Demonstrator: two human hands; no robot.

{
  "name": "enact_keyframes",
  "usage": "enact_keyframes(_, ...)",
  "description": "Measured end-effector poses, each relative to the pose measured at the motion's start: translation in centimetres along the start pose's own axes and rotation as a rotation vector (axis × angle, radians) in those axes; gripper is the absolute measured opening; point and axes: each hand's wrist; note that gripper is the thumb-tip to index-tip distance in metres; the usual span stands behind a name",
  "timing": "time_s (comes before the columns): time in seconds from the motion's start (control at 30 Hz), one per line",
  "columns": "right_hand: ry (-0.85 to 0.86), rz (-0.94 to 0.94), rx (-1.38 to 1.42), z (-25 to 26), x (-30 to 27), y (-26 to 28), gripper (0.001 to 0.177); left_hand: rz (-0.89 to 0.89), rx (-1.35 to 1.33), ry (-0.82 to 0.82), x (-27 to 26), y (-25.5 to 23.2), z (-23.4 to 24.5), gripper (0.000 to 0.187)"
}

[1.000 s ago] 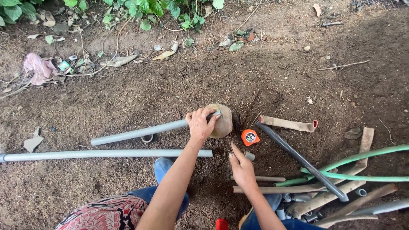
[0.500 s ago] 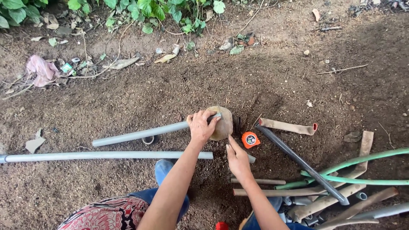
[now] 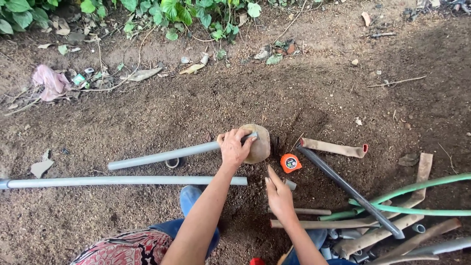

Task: A person sitting on the ground uses a hacksaw blade to cut through a PVC pipe while using a coconut shell as a support block.

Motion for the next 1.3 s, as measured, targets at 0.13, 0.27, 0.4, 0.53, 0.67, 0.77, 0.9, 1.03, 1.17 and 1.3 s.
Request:
enact_keyframes(0.13,0.0,-0.028,-0.007,-0.1,-0.3,0.1,0.045,-0.01,0.021,-0.013,-0.4,0.0,-0.1,0.026)
enact_keyframes(0.27,0.008,0.007,0.051,-0.1,0.5,1.2,0.045,-0.01,0.009,-0.009,-0.1,-0.4,0.5,0.026)
enact_keyframes(0.4,0.011,-0.048,0.022,0.2,-0.4,-1.8,0.045,0.004,0.014,0.016,-0.3,-0.3,0.4,0.024)
enact_keyframes(0.53,0.017,-0.02,0.051,-0.2,0.4,0.3,0.046,0.002,0.024,0.006,-0.2,0.1,-0.4,0.025)
enact_keyframes(0.67,0.009,0.012,0.048,-0.3,0.1,1.5,0.045,0.006,0.019,0.017,-0.1,-0.1,0.4,0.027)
enact_keyframes(0.77,-0.041,-0.019,-0.05,-0.3,1.6,-2.0,0.047,-0.011,0.042,0.002,0.3,-1.3,1.5,0.027)
enact_keyframes(0.9,0.006,-0.002,0.045,0.0,-0.3,2.2,0.046,0.017,0.015,0.046,-0.1,0.3,-0.3,0.026)
enact_keyframes(1.03,-0.006,0.039,0.029,-0.6,1.0,0.6,0.046,0.013,0.006,0.042,0.0,0.2,0.2,0.025)
enact_keyframes(1.17,-0.019,-0.05,-0.038,0.0,0.0,-0.8,0.046,0.034,0.0,0.07,0.4,-0.4,0.5,0.022)
enact_keyframes(1.3,-0.007,0.025,0.02,-0.3,0.7,1.9,0.045,0.009,0.006,0.047,-0.1,0.0,0.1,0.023)
Point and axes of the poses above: each hand's wrist, its own x-axis towards the middle knuckle, its own z-axis out of the back of the hand, y = z × x, and after that the axes turned 7 degrees about -z, right-handed
